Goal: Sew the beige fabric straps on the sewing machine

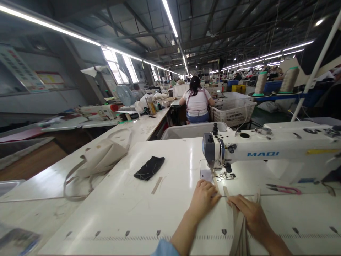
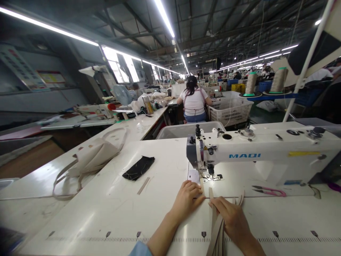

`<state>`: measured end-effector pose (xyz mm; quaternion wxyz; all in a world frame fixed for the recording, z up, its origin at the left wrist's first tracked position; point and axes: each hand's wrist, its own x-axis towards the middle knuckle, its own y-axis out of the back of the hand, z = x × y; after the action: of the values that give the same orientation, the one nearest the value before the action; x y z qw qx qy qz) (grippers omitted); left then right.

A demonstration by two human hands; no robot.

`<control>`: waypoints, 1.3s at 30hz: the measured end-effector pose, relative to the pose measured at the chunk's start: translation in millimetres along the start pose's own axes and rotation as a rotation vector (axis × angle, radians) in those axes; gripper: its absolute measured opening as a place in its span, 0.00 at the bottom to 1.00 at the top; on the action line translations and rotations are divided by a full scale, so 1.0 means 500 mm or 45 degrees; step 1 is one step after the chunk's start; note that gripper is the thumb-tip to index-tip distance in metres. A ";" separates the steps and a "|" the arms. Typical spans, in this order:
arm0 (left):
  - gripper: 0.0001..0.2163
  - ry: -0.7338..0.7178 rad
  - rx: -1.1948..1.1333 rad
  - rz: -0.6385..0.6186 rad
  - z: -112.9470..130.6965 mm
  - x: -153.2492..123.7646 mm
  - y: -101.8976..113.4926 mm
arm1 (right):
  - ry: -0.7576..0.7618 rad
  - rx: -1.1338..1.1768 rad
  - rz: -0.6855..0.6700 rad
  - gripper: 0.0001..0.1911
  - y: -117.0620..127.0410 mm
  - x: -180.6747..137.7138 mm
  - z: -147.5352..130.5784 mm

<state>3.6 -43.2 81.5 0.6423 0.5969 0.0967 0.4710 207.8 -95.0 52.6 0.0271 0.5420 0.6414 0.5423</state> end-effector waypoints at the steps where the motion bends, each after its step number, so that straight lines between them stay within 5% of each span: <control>1: 0.03 0.002 0.006 0.002 0.000 0.001 0.001 | -0.006 0.002 -0.009 0.12 0.001 0.001 -0.001; 17: 0.12 0.155 0.099 -0.078 -0.001 0.013 0.012 | -0.055 0.005 0.003 0.13 -0.030 0.093 -0.020; 39: 0.13 0.092 -0.011 -0.147 -0.008 0.016 0.021 | -0.198 -0.182 -0.046 0.12 -0.038 0.092 0.000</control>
<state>0.3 -36.4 92.8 0.6671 0.5702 0.1521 0.4547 175.9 -58.4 64.3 0.1252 0.5674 0.6069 0.5422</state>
